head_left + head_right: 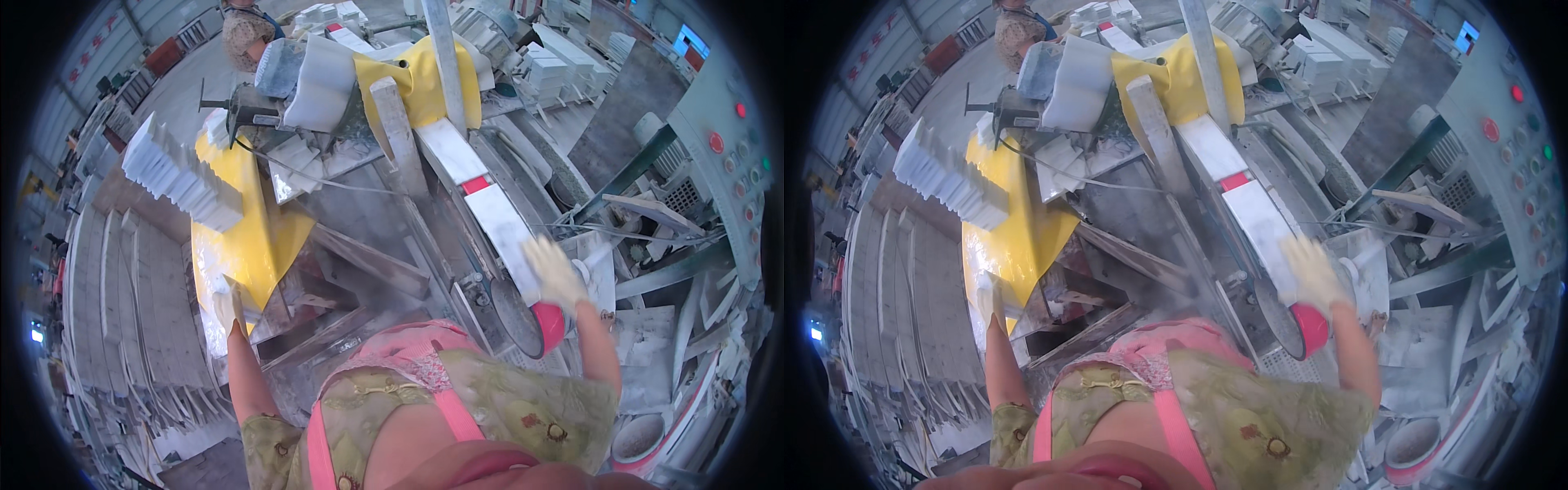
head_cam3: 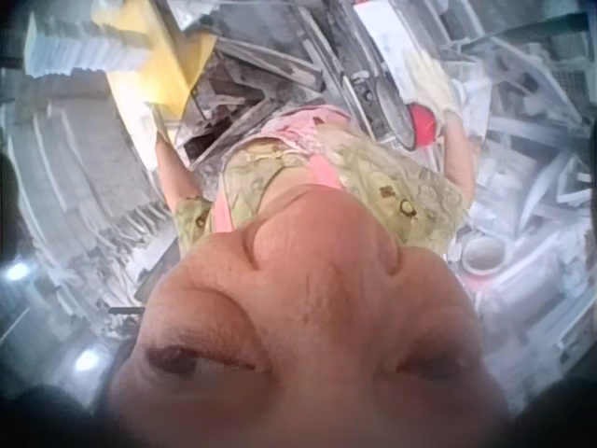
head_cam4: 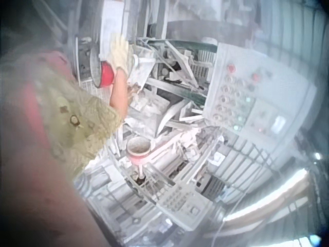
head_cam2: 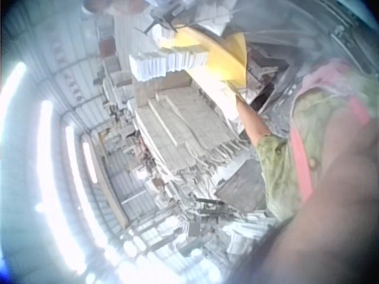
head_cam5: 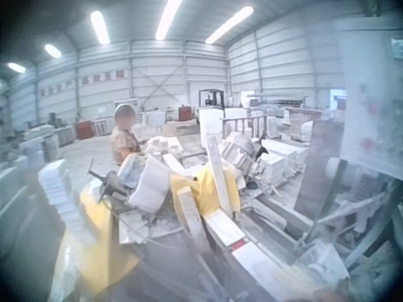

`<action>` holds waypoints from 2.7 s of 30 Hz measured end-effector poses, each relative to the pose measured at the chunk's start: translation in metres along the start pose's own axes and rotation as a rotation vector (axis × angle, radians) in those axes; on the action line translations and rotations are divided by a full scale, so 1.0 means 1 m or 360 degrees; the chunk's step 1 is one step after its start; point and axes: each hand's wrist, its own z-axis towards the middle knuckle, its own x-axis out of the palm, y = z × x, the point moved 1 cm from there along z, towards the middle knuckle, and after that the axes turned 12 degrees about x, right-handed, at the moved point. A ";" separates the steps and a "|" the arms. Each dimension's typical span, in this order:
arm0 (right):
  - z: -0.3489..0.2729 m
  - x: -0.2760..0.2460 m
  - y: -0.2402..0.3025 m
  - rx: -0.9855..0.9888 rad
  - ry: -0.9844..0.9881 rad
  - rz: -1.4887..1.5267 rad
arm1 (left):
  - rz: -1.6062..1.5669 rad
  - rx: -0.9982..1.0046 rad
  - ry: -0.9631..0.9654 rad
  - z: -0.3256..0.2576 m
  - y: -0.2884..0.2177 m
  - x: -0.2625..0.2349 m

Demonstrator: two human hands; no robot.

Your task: The person repeatedly picks up white rectangular boards from a machine output area and stacks them on a nearby pile. The person handles the boards by hand, aligning them and placing them in a growing stack.

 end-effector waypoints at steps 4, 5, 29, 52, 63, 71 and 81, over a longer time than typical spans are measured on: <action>-0.053 0.063 0.019 0.0216 -0.0226 0.0220 | -0.0022 -0.0054 0.0004 0.002 0.005 0.000; -0.054 0.068 0.023 0.0182 -0.0415 0.0270 | -0.0033 -0.0065 0.0007 0.001 0.004 0.000; 0.029 0.040 0.042 0.0128 -0.0432 -0.0097 | -0.0174 -0.0114 0.0003 -0.012 -0.017 -0.012; 0.142 -0.046 0.340 -0.0649 0.0055 0.2204 | -0.0014 0.0001 0.0403 -0.016 -0.032 -0.041; 0.124 -0.042 0.574 -0.0618 0.0393 0.1849 | -0.0204 0.0231 0.0367 -0.012 0.000 -0.025; 0.121 -0.039 0.548 -0.1302 0.0303 0.1817 | 0.0271 0.0535 0.0267 -0.008 -0.016 -0.026; 0.157 -0.006 0.425 -0.1063 -0.0502 0.1510 | -0.0234 -0.0111 -0.0078 -0.023 -0.039 -0.024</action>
